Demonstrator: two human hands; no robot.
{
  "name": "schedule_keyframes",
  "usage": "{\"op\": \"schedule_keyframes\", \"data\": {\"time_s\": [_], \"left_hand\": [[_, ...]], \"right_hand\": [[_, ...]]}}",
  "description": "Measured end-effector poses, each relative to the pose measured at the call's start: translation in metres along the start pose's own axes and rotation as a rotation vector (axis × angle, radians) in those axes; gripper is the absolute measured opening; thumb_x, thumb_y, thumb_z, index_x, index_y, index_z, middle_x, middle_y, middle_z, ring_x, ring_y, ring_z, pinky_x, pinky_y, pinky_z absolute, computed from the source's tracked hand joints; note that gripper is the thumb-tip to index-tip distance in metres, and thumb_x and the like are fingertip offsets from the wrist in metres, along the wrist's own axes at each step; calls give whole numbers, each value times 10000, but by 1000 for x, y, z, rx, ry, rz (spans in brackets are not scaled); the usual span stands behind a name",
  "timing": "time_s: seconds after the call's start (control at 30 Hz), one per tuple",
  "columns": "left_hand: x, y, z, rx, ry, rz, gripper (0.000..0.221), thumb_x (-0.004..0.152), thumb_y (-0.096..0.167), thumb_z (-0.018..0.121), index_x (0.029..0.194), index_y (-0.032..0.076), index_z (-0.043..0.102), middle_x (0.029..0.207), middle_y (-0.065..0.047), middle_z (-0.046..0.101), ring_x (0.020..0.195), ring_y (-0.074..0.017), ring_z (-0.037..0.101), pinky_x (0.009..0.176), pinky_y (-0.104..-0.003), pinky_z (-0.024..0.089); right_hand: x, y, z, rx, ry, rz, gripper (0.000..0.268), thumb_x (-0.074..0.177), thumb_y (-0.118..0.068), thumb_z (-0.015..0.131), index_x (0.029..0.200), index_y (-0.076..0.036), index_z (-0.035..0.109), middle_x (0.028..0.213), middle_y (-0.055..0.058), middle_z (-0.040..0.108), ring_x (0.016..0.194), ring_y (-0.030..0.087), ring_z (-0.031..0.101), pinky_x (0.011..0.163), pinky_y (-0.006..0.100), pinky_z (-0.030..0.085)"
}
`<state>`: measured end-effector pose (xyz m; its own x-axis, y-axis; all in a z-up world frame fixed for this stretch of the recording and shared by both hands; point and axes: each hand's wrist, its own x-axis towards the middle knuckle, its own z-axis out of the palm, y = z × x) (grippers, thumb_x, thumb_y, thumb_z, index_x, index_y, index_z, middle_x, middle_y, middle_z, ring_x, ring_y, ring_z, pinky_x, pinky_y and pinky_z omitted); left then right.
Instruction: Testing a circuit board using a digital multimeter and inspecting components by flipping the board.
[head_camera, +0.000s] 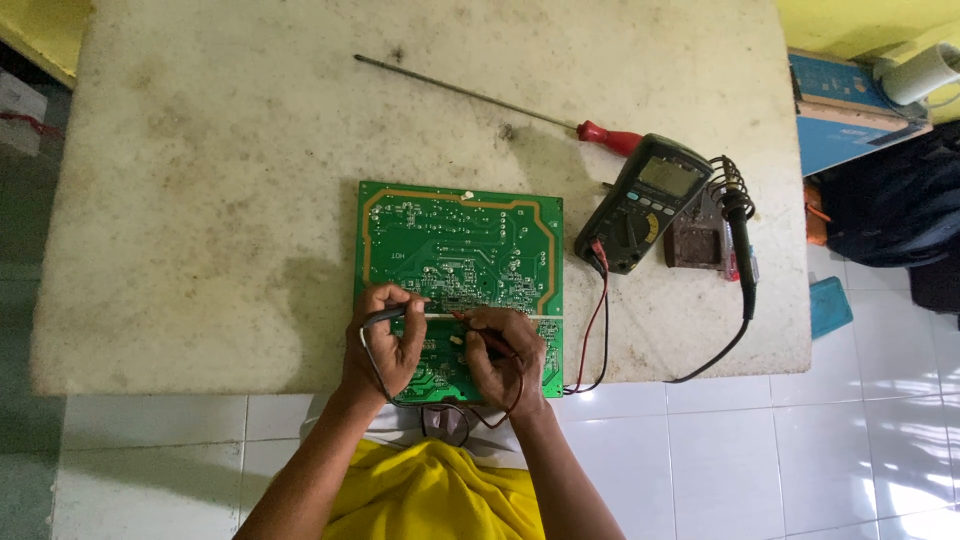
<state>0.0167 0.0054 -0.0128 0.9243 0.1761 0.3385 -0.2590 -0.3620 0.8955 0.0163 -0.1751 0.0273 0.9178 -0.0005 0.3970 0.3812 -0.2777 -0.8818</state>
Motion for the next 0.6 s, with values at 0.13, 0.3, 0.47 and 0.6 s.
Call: {"op": "schedule_keyframes", "data": {"time_s": [0.13,0.3,0.47,0.6], "left_hand": [[1,-1,-3,38,-10,8,149,1034,209,627,1053,88,543,905,-125,780,862,-345,783,791,-457,612],[7,6,-7,32,-38,71,142,1024,182,629,1012,65,550,863,-143,778,803,-343,786,759,-426,617],[7,3,-5,-11,-55,80,139,1032,183,616,1011,67,542,860,-146,778,805,-343,787,743,-424,620],[10,3,-6,-30,-68,83,143,1035,193,610,1007,70,541,848,-145,773,797,-345,788,733,-438,622]], "right_hand": [[-1,4,1,29,4,54,93,865,-150,747,948,-106,749,912,142,767,858,323,758,736,365,604],[-1,-1,3,90,39,30,97,854,-113,769,940,-73,750,899,167,759,748,271,755,672,319,611],[-5,6,3,37,37,8,104,840,-123,789,929,-78,759,892,169,770,779,333,751,673,353,619],[-2,2,4,18,40,-9,83,855,-135,781,924,-93,764,891,153,778,787,329,748,682,353,623]]}}
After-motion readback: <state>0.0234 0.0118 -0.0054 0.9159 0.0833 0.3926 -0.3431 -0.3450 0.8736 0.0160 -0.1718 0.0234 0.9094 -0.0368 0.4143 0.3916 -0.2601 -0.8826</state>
